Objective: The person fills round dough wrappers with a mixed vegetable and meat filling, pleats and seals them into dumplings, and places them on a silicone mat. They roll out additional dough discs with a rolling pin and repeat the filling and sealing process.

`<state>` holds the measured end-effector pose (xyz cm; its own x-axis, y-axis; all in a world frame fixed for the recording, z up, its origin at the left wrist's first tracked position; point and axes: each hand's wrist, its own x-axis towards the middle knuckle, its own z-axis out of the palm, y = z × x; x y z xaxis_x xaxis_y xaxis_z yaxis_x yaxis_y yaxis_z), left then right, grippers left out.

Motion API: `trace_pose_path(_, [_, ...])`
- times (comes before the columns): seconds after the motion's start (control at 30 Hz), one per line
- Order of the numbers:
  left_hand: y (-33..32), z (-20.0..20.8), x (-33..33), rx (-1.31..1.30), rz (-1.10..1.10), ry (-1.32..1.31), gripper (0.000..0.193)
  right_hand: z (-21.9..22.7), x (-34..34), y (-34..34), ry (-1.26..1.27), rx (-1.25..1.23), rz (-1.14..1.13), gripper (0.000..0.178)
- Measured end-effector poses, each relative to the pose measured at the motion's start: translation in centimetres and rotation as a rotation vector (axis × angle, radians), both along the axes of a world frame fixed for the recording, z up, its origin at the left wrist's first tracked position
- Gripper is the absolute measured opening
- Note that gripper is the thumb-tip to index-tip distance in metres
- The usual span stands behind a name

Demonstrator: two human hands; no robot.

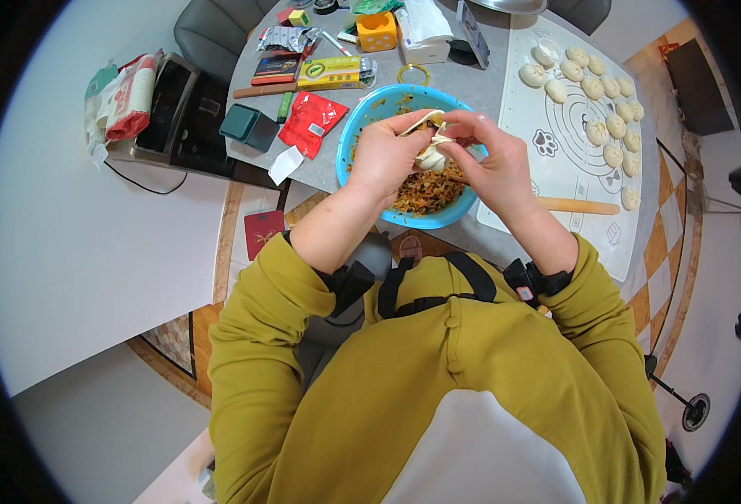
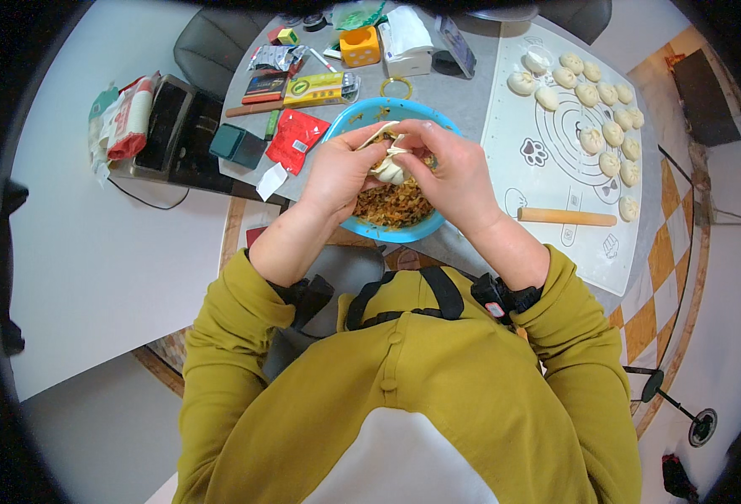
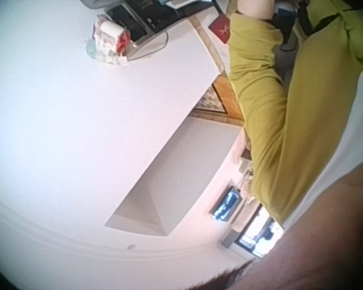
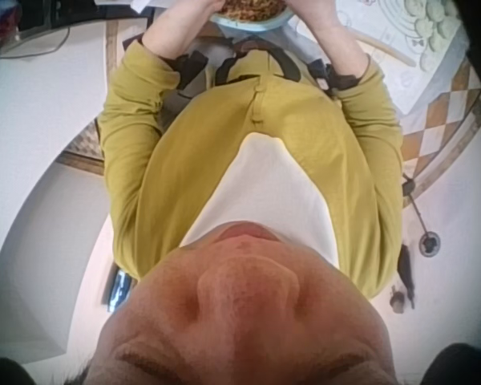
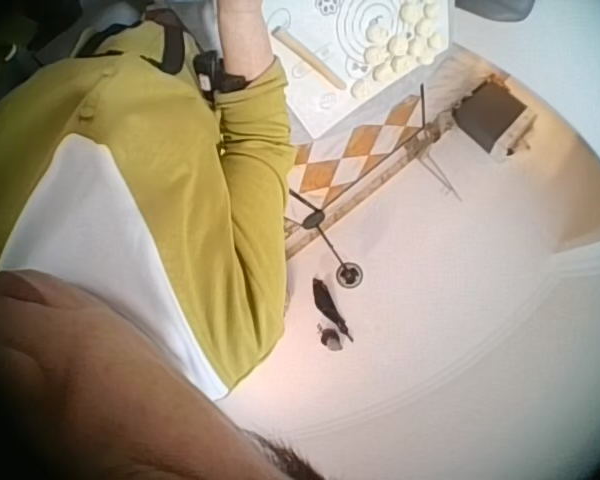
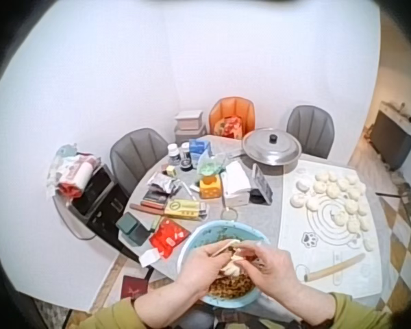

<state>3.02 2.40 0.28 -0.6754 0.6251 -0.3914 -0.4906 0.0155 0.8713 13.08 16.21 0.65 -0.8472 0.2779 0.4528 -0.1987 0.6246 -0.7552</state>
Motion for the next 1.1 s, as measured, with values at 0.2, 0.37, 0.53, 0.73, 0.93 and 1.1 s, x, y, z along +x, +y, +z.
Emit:
trace_pose_path(0.2, [-1.0, 1.3, -1.0, 0.110, -0.040, -0.105, 0.032, 0.2, 0.2, 0.2, -0.006, 0.033, 0.014, 0.033])
trace_pose_path(0.37, [-0.9, 1.2, -0.9, 0.036, -0.029, -0.059, 0.030, 0.5, 0.2, 0.1, 0.017, 0.109, 0.046, 0.034])
trace_pose_path(0.53, [-0.9, 0.6, -0.4, 0.078, -0.024, -0.050, 0.026, 1.0, 0.6, 0.2, 0.057, 0.062, 0.008, 0.028])
trace_pose_path(0.73, [-0.8, 0.4, -0.1, 0.059, 0.001, 0.050, 0.027, 0.9, 0.5, 0.8, 0.023, 0.155, 0.038, 0.015])
trace_pose_path(0.93, [-0.7, 1.1, 0.0, -0.051, -0.098, 0.253, 0.031, 0.7, 0.5, 0.7, 0.061, 0.218, 0.062, 0.015])
trace_pose_path(1.1, [-1.2, 2.4, -0.8, 0.090, -0.108, 0.027, 0.031, 1.0, 0.5, 1.0, 0.058, 0.198, 0.027, 0.014])
